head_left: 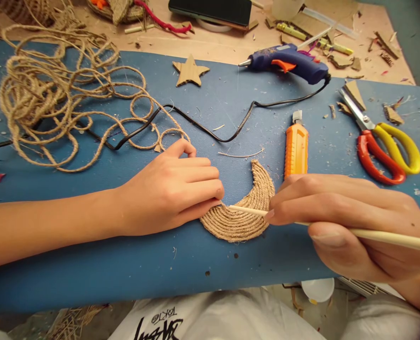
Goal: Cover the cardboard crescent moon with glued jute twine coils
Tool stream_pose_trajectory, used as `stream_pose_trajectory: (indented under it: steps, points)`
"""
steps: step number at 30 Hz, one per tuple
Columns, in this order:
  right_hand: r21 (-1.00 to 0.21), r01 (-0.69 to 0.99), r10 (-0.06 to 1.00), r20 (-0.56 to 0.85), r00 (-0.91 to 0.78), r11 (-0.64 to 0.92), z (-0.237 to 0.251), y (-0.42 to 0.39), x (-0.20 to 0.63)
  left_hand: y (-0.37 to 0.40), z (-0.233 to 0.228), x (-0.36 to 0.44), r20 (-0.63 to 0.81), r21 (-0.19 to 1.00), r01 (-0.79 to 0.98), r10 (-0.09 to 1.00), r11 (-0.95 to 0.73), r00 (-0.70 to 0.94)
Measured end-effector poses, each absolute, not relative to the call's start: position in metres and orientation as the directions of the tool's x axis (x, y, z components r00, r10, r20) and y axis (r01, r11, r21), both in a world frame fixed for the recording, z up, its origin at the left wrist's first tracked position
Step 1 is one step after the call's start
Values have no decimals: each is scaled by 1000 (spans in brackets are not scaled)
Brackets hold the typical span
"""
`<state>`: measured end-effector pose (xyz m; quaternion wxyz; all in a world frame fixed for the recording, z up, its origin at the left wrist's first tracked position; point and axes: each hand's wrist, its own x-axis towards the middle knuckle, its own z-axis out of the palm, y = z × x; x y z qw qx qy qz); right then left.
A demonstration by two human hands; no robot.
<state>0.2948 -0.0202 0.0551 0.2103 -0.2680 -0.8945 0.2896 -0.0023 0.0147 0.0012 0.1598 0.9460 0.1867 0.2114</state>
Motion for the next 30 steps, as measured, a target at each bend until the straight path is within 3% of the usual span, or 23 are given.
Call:
stream_pose_trajectory:
  steps: [6,22,24,27,30]
  points:
    - [-688,202,547,327,-771,697,45,-15,289,15,1,-1,340,356,290,412,-889,846]
    - [-700,222,573,316,-756,679,39,-17,284,13,-4,-2,394,262,305,390,-916,833]
    - [-750,165,617,375,-692,641,39,-19,285,13,-3,-1,398,259,308,391,-916,830]
    - [-852,163,821,402,-406,498,41,-22,289,13,-2,-2,399,268,314,401,-911,824]
    - [-906,148,913,373,-166,396,44,-23,289,13,-1,-2,415,269,317,406,-910,814]
